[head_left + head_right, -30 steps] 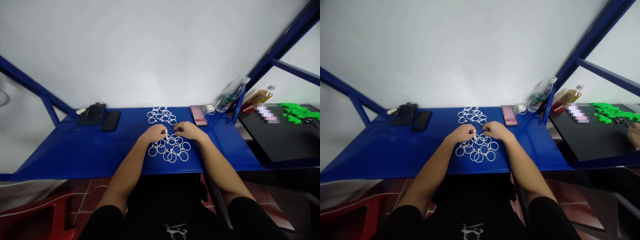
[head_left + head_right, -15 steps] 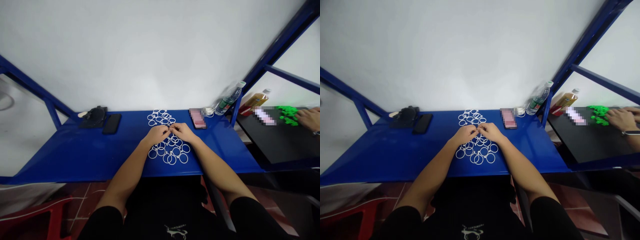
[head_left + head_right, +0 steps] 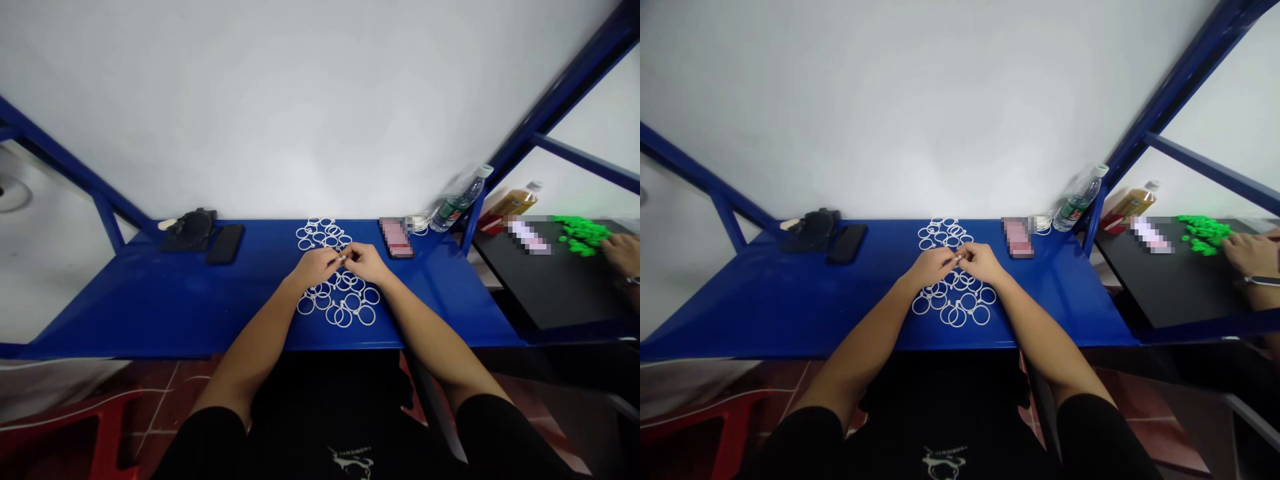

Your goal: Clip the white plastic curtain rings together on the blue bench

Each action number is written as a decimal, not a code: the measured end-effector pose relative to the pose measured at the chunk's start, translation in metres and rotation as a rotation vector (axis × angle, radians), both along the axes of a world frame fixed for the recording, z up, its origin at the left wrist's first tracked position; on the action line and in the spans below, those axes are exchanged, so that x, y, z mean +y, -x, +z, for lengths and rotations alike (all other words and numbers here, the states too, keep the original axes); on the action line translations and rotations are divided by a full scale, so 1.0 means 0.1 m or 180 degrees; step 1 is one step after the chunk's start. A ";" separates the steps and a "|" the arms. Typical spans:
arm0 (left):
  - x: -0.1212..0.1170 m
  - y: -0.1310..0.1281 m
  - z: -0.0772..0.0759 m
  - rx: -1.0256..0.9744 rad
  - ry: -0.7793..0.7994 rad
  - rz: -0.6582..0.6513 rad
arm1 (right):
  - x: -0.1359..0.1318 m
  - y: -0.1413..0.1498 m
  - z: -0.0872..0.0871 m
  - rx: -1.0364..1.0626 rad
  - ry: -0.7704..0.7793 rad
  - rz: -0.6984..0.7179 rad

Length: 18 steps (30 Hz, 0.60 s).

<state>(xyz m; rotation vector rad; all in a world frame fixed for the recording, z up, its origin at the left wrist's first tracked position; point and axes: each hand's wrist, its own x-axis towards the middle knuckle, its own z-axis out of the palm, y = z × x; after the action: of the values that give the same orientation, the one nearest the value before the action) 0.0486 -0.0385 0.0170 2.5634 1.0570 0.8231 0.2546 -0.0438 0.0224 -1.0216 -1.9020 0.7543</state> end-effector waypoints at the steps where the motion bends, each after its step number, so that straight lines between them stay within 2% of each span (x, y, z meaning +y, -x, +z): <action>1: 0.00 -0.01 0.00 -0.0003 0.0016 -0.0035 | 0.01 0.00 -0.01 0.0020 -0.0023 -0.0056; 5: 0.00 -0.02 0.00 0.0046 0.0082 -0.0097 | 0.05 -0.02 -0.04 -0.0020 -0.0135 -0.0171; 12: 0.09 0.12 0.01 0.0116 0.0347 0.0367 | 0.15 -0.14 -0.07 -0.0523 -0.0648 -0.0188; 15: 0.14 0.17 -0.02 0.0381 0.0474 0.0493 | 0.18 -0.24 -0.02 -0.0977 -0.0471 -0.0194; 18: 0.16 0.19 -0.04 0.0477 0.0508 0.0526 | 0.20 -0.36 0.03 -0.1319 -0.0143 0.0046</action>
<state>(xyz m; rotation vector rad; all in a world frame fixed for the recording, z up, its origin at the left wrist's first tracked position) 0.0297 -0.0229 0.0134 2.4590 1.3369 0.5637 0.2903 -0.0241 0.0254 -1.2070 -2.2663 0.5323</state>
